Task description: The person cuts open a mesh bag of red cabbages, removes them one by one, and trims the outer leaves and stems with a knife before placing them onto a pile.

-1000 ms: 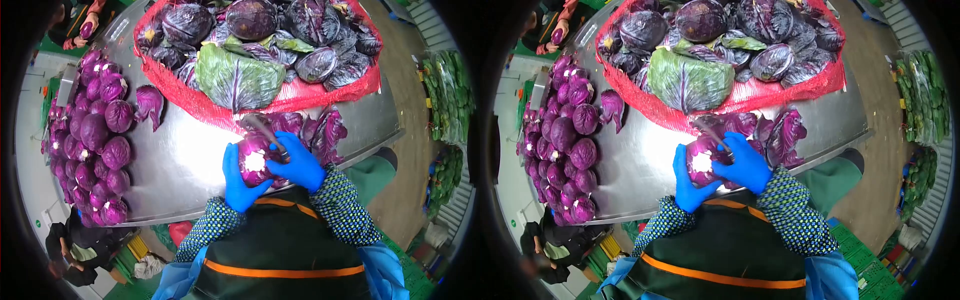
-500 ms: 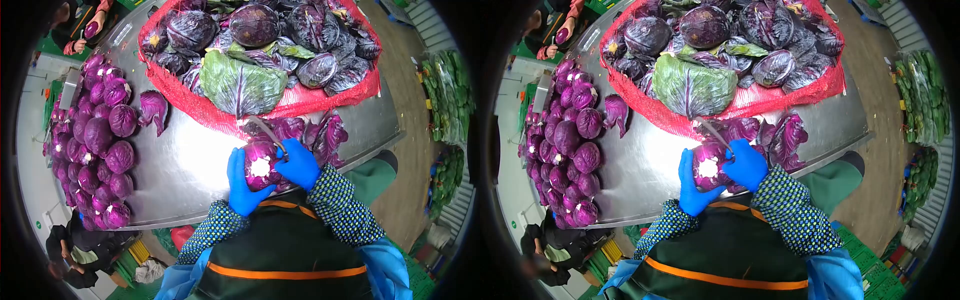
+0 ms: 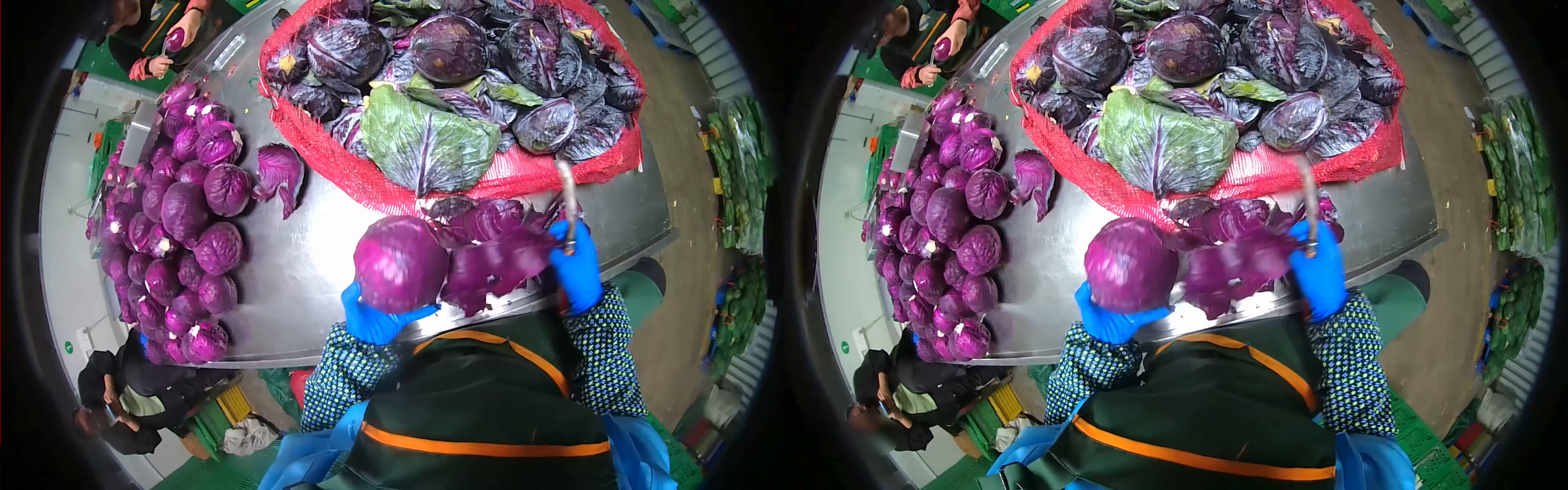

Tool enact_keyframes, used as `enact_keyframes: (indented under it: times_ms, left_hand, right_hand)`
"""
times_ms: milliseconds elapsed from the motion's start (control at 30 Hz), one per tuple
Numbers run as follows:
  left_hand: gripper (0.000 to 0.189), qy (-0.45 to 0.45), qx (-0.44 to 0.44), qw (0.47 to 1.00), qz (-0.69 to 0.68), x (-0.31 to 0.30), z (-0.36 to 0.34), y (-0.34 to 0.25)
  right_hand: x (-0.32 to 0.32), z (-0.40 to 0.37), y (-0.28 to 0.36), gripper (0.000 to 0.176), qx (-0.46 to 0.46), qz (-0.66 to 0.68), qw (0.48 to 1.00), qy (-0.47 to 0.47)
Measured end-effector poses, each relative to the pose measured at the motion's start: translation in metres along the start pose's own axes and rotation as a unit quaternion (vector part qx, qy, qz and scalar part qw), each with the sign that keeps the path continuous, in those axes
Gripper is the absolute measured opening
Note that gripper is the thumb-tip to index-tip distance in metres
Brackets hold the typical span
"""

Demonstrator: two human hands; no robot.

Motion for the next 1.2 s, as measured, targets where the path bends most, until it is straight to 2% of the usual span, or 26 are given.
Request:
enact_keyframes:
  times_ms: [33, 67, 100, 133, 167, 200, 233, 267, 300, 333, 367, 433, 467, 533, 600, 667, 733, 800, 867, 900, 933, 1000, 1033, 1067, 1167, 1200]
  left_hand:
    - [0.087, -0.008, 0.029, 0.999, 0.017, 0.004, -0.003, -0.009]
    - [0.089, -0.016, 0.057, 0.998, 0.029, 0.007, -0.007, -0.016]
    - [0.1, 0.085, 0.102, 0.95, 0.282, 0.023, -0.012, -0.026]
    - [0.104, 0.073, 0.14, 0.894, 0.419, 0.059, -0.015, -0.027]
    - [0.104, 0.052, 0.157, 0.835, 0.524, 0.057, -0.012, -0.024]
    - [0.104, 0.034, 0.174, 0.761, 0.624, 0.055, -0.006, -0.021]
    - [0.1, 0.031, 0.188, 0.706, 0.682, 0.048, 0.005, -0.016]
    - [0.1, 0.019, 0.172, 0.664, 0.727, 0.028, 0.02, -0.011]
    - [0.101, 0.032, 0.209, 0.634, 0.744, 0.014, 0.026, -0.007]
    - [0.102, 0.045, 0.242, 0.602, 0.76, 0.007, 0.028, -0.003]
    - [0.102, 0.053, 0.231, 0.601, 0.763, 0.008, 0.03, 0.004]
    - [0.103, -0.024, 0.342, 0.577, 0.741, 0.012, 0.02, 0.02]
    - [0.103, -0.027, 0.342, 0.579, 0.74, 0.012, 0.022, 0.026]
    - [0.107, -0.094, 0.348, 0.564, 0.743, 0.012, 0.025, 0.029]
    - [0.108, -0.091, 0.362, 0.567, 0.734, 0.013, 0.027, 0.032]
    - [0.101, -0.094, 0.362, 0.533, 0.759, 0.02, 0.028, 0.032]
    - [0.101, -0.102, 0.357, 0.552, 0.746, 0.019, 0.03, 0.033]
    - [0.101, -0.11, 0.368, 0.486, 0.785, 0.029, 0.026, 0.035]
    - [0.102, -0.108, 0.376, 0.51, 0.766, 0.022, 0.029, 0.036]
    - [0.103, -0.102, 0.379, 0.531, 0.75, 0.02, 0.027, 0.038]
    - [0.105, -0.064, 0.421, 0.458, 0.781, 0.027, 0.02, 0.046]
    - [0.105, -0.065, 0.414, 0.47, 0.777, 0.016, 0.009, 0.052]
    - [0.107, -0.073, 0.406, 0.497, 0.764, 0.012, 0.008, 0.05]
    - [0.107, -0.071, 0.405, 0.497, 0.764, 0.012, 0.008, 0.044]
    - [0.108, -0.009, 0.34, 0.57, 0.748, 0.007, 0.013, 0.026]
    - [0.108, -0.011, 0.343, 0.564, 0.751, 0.007, 0.005, 0.022]
  right_hand:
    - [-0.015, 0.004, 0.005, 0.042, -0.124, -0.173, 0.974, -0.082]
    - [-0.025, 0.002, 0.029, 0.046, -0.24, -0.342, 0.895, -0.158]
    - [-0.027, 0.001, 0.039, 0.048, -0.223, -0.305, 0.917, -0.131]
    - [-0.023, -0.005, 0.049, 0.051, -0.204, -0.269, 0.936, -0.101]
    - [-0.012, -0.016, 0.052, 0.048, -0.076, -0.093, 0.991, -0.062]
    - [0.004, -0.025, 0.054, 0.046, -0.105, -0.105, 0.988, -0.037]
    - [0.018, -0.036, 0.059, 0.048, -0.197, -0.141, 0.97, 0.031]
    - [0.034, -0.044, 0.064, 0.05, -0.2, -0.077, 0.973, 0.081]
    - [0.045, -0.048, 0.054, 0.052, -0.158, -0.043, 0.979, 0.125]
    - [0.049, -0.054, 0.039, 0.049, -0.158, -0.08, 0.978, 0.115]
    - [0.048, -0.061, 0.034, 0.047, -0.141, -0.084, 0.979, 0.12]
    - [0.047, -0.076, 0.028, 0.045, -0.116, -0.092, 0.979, 0.142]
    - [0.05, -0.078, 0.028, 0.046, -0.135, -0.125, 0.971, 0.154]
    - [0.054, -0.078, 0.029, 0.046, -0.156, -0.154, 0.962, 0.164]
    - [0.055, -0.077, 0.03, 0.051, -0.197, -0.198, 0.945, 0.171]
    - [0.058, -0.075, 0.023, 0.053, -0.216, -0.247, 0.928, 0.176]
    - [0.062, -0.074, 0.021, 0.053, -0.23, -0.284, 0.913, 0.184]
    - [0.065, -0.068, 0.026, 0.053, -0.232, -0.303, 0.906, 0.181]
    - [0.069, -0.047, 0.028, 0.053, -0.243, -0.322, 0.898, 0.174]
    - [0.067, -0.031, 0.02, 0.051, -0.208, -0.334, 0.911, 0.123]
    - [0.063, -0.017, 0.015, 0.05, -0.172, -0.345, 0.92, 0.07]
    - [0.06, -0.004, 0.026, 0.054, -0.138, -0.277, 0.945, 0.11]
    - [0.062, -0.017, 0.029, 0.068, 0.033, -0.21, 0.964, 0.158]
    - [0.069, -0.031, 0.018, 0.081, 0.06, -0.153, 0.972, 0.17]
    - [0.082, -0.025, -0.006, 0.062, 0.07, -0.077, 0.987, 0.12]
    - [0.085, -0.016, -0.014, 0.054, 0.079, -0.021, 0.99, 0.114]
Point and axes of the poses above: each hand's wrist, its own z-axis towards the middle knuckle, its own x-axis out of the palm, y = z × x, the point moved 4 cm from there along z, towards the middle knuckle, and after that the axes turned 8 degrees about -y, right-handed, at the moved point
